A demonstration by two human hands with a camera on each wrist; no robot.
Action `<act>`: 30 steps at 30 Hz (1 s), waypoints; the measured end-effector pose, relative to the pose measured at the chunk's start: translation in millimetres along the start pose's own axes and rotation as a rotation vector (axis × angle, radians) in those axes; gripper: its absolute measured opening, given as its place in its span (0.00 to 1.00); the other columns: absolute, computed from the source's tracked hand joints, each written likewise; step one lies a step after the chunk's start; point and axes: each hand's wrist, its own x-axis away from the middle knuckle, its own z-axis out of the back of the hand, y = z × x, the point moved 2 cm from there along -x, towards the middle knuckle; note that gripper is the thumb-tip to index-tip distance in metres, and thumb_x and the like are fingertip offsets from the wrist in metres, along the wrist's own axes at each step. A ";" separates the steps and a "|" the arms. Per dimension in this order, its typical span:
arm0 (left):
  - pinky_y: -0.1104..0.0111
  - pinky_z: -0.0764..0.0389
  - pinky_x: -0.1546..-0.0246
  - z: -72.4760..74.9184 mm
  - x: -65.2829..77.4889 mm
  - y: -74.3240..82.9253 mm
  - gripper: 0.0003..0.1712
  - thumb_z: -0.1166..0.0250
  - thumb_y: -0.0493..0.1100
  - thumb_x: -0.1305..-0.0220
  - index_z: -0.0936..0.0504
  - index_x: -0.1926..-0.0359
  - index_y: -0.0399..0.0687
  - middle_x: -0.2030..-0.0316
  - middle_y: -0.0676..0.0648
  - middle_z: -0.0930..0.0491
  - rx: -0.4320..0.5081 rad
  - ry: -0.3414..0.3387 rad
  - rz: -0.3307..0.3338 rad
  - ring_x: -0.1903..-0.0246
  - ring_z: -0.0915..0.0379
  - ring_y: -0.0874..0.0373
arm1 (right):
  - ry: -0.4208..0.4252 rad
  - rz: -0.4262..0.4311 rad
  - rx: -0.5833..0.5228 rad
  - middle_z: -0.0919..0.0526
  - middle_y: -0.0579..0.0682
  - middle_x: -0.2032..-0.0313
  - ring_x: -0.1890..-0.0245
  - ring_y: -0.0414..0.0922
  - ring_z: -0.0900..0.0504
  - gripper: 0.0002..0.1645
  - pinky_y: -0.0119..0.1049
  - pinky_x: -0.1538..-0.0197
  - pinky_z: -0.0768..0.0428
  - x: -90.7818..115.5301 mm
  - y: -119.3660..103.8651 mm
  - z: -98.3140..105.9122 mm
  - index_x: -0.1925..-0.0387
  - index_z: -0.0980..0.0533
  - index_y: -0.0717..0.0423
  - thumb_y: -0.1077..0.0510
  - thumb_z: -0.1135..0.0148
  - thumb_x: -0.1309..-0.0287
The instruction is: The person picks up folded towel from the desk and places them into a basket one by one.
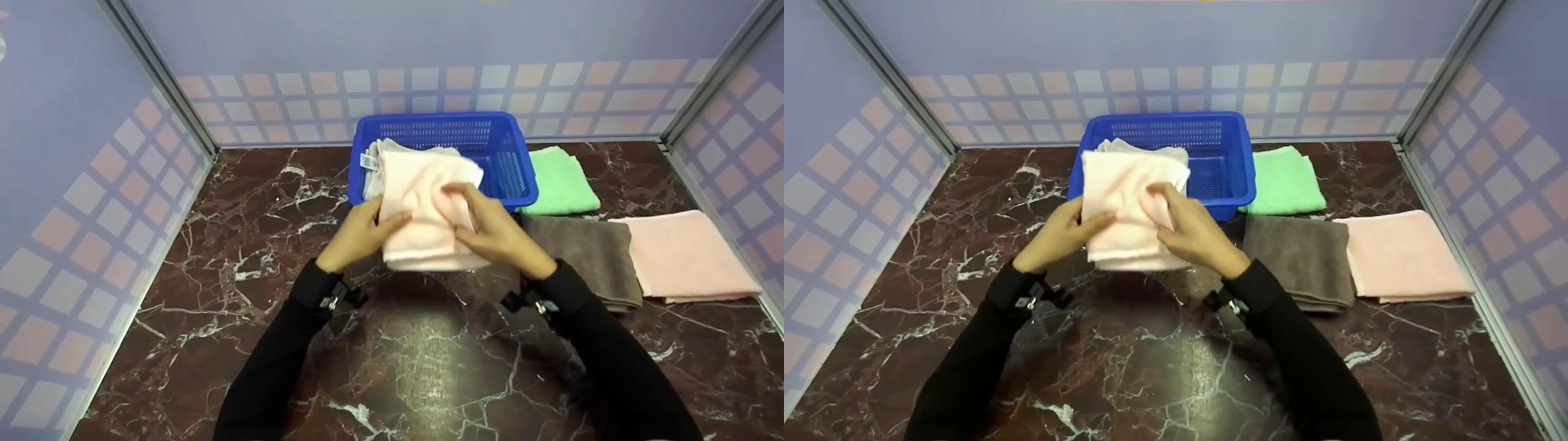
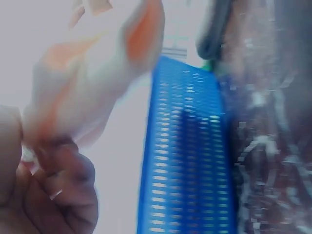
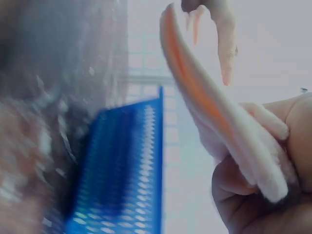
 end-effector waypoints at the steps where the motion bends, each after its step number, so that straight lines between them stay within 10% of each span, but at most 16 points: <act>1: 0.67 0.17 0.66 2.5 -6.1 0.8 0.28 0.43 0.53 0.33 0.31 0.38 0.42 0.57 0.45 0.18 0.031 0.019 0.013 0.65 0.18 0.56 | 0.010 0.007 0.008 0.20 0.58 0.55 0.68 0.45 0.22 0.37 0.39 0.63 0.20 -8.1 0.1 3.8 0.38 0.36 0.58 0.72 0.41 0.52; 8: 0.59 0.15 0.67 25.6 -53.9 -4.3 0.29 0.39 0.43 0.35 0.49 0.43 0.49 0.49 0.35 0.27 0.291 0.284 0.039 0.59 0.20 0.46 | 0.202 0.060 0.032 0.22 0.55 0.48 0.42 0.49 0.27 0.16 0.44 0.35 0.34 -63.6 20.7 18.5 0.54 0.21 0.55 0.68 0.40 0.45; 14: 0.66 0.24 0.55 29.5 -78.3 -22.5 0.14 0.50 0.32 0.34 0.29 0.49 0.47 0.53 0.42 0.25 -0.048 0.318 0.008 0.58 0.27 0.53 | 0.297 -0.025 0.108 0.34 0.53 0.64 0.62 0.46 0.35 0.17 0.35 0.57 0.33 -86.9 52.5 7.1 0.49 0.19 0.52 0.64 0.41 0.40; 18: 0.65 0.33 0.39 21.5 -85.1 -43.4 0.19 0.51 0.30 0.35 0.23 0.46 0.40 0.47 0.40 0.25 -0.301 0.270 0.078 0.43 0.31 0.51 | 0.181 -0.187 0.162 0.37 0.53 0.59 0.65 0.45 0.36 0.25 0.34 0.62 0.30 -92.8 73.9 -8.2 0.40 0.26 0.55 0.61 0.40 0.40; 24: 0.57 0.26 0.47 13.4 -81.8 -62.8 0.16 0.45 0.35 0.36 0.16 0.51 0.47 0.51 0.43 0.18 -0.724 0.230 0.187 0.49 0.25 0.45 | -0.022 -0.295 0.327 0.29 0.65 0.51 0.57 0.54 0.28 0.25 0.47 0.52 0.25 -91.6 84.7 -24.2 0.44 0.23 0.59 0.56 0.40 0.44; 30: 0.52 0.45 0.34 15.8 -81.5 -64.1 0.18 0.51 0.46 0.35 0.15 0.55 0.52 0.42 0.52 0.24 -0.903 0.192 0.222 0.38 0.38 0.51 | -0.143 -0.462 0.497 0.32 0.59 0.48 0.50 0.56 0.28 0.27 0.56 0.52 0.25 -93.0 84.9 -23.5 0.43 0.22 0.42 0.46 0.52 0.43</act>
